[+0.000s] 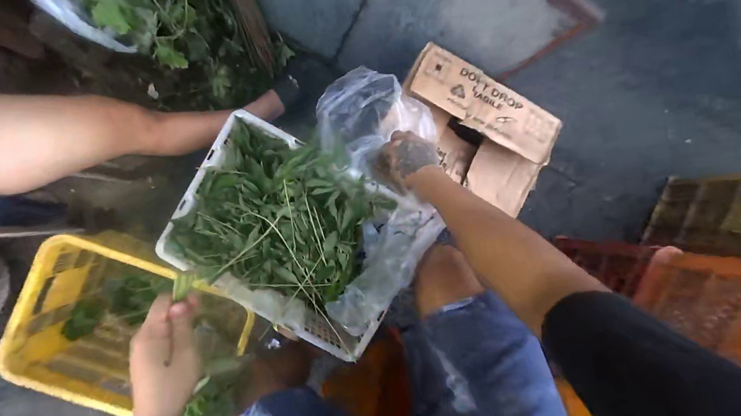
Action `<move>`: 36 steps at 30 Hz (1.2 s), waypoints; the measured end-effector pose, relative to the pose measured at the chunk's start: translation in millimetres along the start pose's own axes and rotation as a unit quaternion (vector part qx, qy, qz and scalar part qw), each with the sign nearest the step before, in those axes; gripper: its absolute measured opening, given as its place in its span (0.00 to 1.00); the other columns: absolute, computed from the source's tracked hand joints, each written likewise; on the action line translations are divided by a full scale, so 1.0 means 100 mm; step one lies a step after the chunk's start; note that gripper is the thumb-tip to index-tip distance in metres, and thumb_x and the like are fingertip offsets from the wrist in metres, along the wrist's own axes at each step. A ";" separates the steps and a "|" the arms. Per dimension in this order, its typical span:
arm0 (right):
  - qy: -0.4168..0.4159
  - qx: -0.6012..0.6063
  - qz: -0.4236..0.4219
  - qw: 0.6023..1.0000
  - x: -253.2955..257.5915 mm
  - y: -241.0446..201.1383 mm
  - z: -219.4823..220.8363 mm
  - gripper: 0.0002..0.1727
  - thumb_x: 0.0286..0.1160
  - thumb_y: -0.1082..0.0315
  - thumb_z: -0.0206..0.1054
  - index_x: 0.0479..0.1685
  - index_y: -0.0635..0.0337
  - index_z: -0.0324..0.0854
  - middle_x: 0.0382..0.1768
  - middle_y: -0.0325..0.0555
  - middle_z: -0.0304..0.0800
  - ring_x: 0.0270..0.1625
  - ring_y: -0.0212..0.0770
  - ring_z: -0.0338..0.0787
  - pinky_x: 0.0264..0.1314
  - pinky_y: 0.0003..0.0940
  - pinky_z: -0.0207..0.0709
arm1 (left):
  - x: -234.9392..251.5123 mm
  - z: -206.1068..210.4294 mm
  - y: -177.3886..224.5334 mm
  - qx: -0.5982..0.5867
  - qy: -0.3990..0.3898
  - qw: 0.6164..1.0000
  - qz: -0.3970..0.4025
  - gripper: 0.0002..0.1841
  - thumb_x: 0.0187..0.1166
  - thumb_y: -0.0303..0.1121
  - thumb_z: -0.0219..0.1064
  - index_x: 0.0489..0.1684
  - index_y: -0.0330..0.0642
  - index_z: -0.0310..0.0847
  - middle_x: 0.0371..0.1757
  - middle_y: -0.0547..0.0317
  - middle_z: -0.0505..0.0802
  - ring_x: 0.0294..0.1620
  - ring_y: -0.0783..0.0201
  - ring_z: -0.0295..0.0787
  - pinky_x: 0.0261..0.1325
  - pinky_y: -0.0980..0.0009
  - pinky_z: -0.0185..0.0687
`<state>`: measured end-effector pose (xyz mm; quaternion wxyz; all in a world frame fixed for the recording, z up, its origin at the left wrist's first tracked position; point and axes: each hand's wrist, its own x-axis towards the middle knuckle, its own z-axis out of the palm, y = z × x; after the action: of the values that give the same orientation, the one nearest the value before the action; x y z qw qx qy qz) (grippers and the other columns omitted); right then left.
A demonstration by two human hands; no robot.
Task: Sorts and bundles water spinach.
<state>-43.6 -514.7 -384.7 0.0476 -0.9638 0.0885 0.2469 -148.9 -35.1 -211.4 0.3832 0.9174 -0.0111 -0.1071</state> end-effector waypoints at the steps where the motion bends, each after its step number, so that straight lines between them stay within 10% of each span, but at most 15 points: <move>1: -0.003 0.011 0.001 1.000 -0.04 0.02 -0.04 0.19 0.69 0.54 0.75 0.57 0.49 0.90 0.70 0.56 0.84 0.72 0.64 0.82 0.63 0.71 0.80 | 0.07 0.06 0.00 -0.014 -0.018 0.999 -0.023 0.21 0.93 0.42 0.46 0.53 0.37 0.83 0.35 0.64 0.87 0.31 0.78 0.81 0.36 0.75 0.81; 3: 0.009 0.037 -0.013 0.999 -0.12 -0.02 -0.08 0.18 0.75 0.58 0.72 0.60 0.52 0.88 0.69 0.56 0.84 0.71 0.64 0.83 0.64 0.71 0.81 | 0.20 0.10 -0.06 -0.041 -0.048 0.995 -0.081 0.18 0.92 0.38 0.49 0.59 0.35 0.82 0.44 0.56 0.93 0.40 0.70 0.89 0.48 0.65 0.88; 9: -0.034 -0.019 -0.039 0.998 -0.11 0.01 -0.02 0.20 0.70 0.56 0.79 0.61 0.47 0.90 0.64 0.55 0.89 0.69 0.64 0.85 0.64 0.71 0.79 | 0.33 0.20 -0.23 -0.122 -0.043 0.991 -0.045 0.16 0.93 0.39 0.48 0.48 0.45 0.83 0.27 0.66 0.82 0.24 0.71 0.77 0.30 0.71 0.77; 15: 0.026 0.126 -0.081 0.988 -0.41 0.13 -0.25 0.18 0.88 0.62 0.59 0.61 0.63 0.89 0.62 0.67 0.88 0.69 0.67 0.85 0.75 0.69 0.71 | -0.05 -0.04 -0.21 -0.224 0.047 0.973 -0.021 0.16 0.93 0.39 0.47 0.52 0.46 0.82 0.26 0.67 0.80 0.21 0.73 0.71 0.24 0.75 0.70; 25: 0.101 0.545 -0.078 0.829 -1.29 0.09 -0.91 0.12 0.83 0.69 0.63 0.56 0.68 0.79 0.46 0.48 0.90 0.45 0.35 0.89 0.49 0.35 0.85 | -0.84 -0.68 0.75 -0.454 0.139 0.872 0.121 0.20 0.95 0.42 0.39 0.56 0.45 0.78 0.21 0.70 0.73 0.19 0.73 0.68 0.23 0.75 0.69; 32: 0.121 0.611 -0.142 0.769 -2.02 -0.01 -1.29 0.29 0.73 0.79 0.63 0.74 0.64 0.59 0.36 0.46 0.86 0.32 0.37 0.91 0.44 0.37 0.90 | -1.24 -0.86 1.19 -0.564 0.180 0.804 0.048 0.22 0.97 0.45 0.32 0.57 0.51 0.76 0.21 0.69 0.72 0.16 0.70 0.66 0.20 0.74 0.68; 36: 0.055 0.684 -0.158 0.711 -2.56 -0.18 -1.41 0.11 0.89 0.73 0.53 0.60 0.63 0.77 0.44 0.47 0.89 0.39 0.43 0.93 0.49 0.43 0.91 | -1.33 -0.82 1.29 -0.560 0.172 0.810 0.009 0.23 0.97 0.46 0.34 0.60 0.49 0.77 0.21 0.68 0.73 0.16 0.71 0.67 0.20 0.75 0.70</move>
<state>-195.4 -478.3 -136.5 0.7267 -0.6798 0.0824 0.0547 -254.1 -55.0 -39.1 0.8271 0.5472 0.1082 0.0683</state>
